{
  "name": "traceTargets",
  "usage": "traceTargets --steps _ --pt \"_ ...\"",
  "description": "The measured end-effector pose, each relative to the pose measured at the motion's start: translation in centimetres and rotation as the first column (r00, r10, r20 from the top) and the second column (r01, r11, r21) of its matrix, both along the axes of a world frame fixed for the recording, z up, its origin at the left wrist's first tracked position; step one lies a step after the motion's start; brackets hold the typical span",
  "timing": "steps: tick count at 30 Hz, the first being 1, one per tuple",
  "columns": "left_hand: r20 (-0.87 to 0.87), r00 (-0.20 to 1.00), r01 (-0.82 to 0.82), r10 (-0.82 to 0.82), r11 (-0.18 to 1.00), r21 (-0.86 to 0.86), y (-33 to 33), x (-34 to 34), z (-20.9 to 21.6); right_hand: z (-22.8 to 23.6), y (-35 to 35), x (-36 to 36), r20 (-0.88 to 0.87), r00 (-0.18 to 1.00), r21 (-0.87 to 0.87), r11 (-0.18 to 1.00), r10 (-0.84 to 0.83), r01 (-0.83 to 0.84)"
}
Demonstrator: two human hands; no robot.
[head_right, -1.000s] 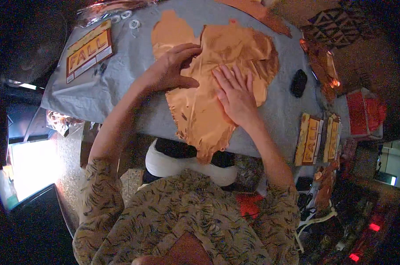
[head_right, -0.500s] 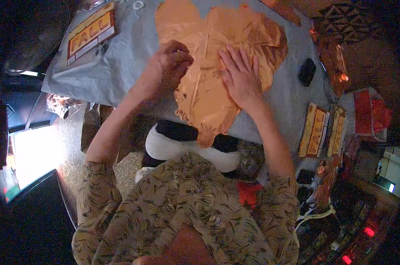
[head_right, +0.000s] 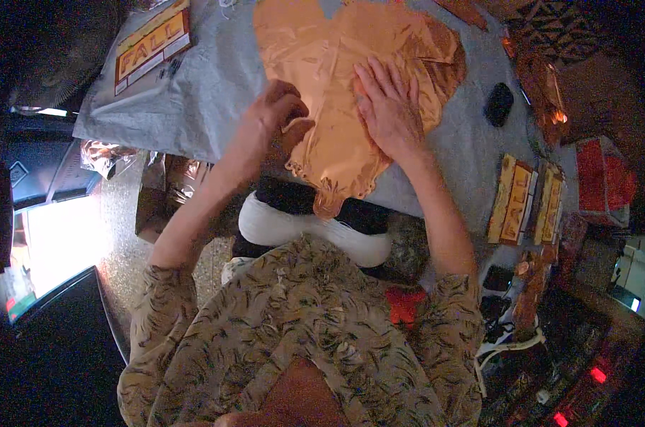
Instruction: Taking metallic fall-themed balloons out of packaging and flattening them on a table.
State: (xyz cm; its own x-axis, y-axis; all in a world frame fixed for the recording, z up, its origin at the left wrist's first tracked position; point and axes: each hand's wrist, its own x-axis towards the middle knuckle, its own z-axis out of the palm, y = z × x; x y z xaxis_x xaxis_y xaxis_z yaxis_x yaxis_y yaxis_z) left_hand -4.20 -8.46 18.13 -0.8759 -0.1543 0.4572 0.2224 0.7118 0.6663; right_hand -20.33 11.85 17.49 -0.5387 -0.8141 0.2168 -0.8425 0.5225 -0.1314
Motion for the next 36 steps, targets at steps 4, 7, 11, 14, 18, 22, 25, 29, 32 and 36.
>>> traceTargets --steps 4,7,11,14,18,22,25,29,32,36 --pt "-0.013 0.999 -0.041 0.041 0.999 -0.019 1.7 1.1 0.7 -0.1 0.1 0.0 -0.007 1.0 -0.026 1.0 0.01 -0.01" --pt "0.027 0.991 -0.125 0.128 0.988 -0.093 3.0 1.5 1.1 -0.3 0.0 0.0 -0.005 1.0 -0.056 0.998 0.011 -0.011" --pt "0.025 0.982 -0.185 0.189 0.976 -0.116 3.9 1.3 0.6 -0.6 0.0 -0.1 -0.036 0.999 -0.07 0.998 0.007 -0.009" --pt "0.024 0.984 -0.177 0.179 0.981 -0.076 4.2 1.1 0.0 -0.5 0.0 -0.1 -0.059 0.998 -0.089 0.996 0.013 -0.018" --pt "0.14 0.982 -0.139 0.125 0.985 0.1 4.0 0.5 0.7 -0.2 -0.1 0.0 -0.013 1.0 -0.036 0.999 -0.006 0.005" --pt "0.285 0.952 -0.189 0.113 0.948 0.256 2.8 -0.8 0.9 -0.1 0.0 0.0 -0.016 1.0 -0.029 0.999 -0.017 0.017" --pt "0.211 0.975 -0.139 0.071 0.935 0.326 1.2 -1.4 0.5 -0.4 -0.2 -0.2 -0.052 0.999 -0.046 0.999 -0.004 0.002" --pt "0.235 0.97 -0.114 0.06 0.967 0.227 0.7 -1.2 0.9 -0.5 -0.1 -0.2 -0.089 0.996 -0.063 0.998 0.022 -0.028" --pt "0.274 0.959 -0.133 0.077 0.972 0.192 0.4 -0.9 0.5 -0.5 -0.3 0.0 -0.093 0.995 -0.049 0.998 0.037 -0.042" --pt "0.233 0.97 -0.108 0.061 0.975 0.193 -0.1 -0.5 0.3 -0.8 -0.1 -0.1 -0.059 0.998 -0.042 0.998 0.033 -0.035"
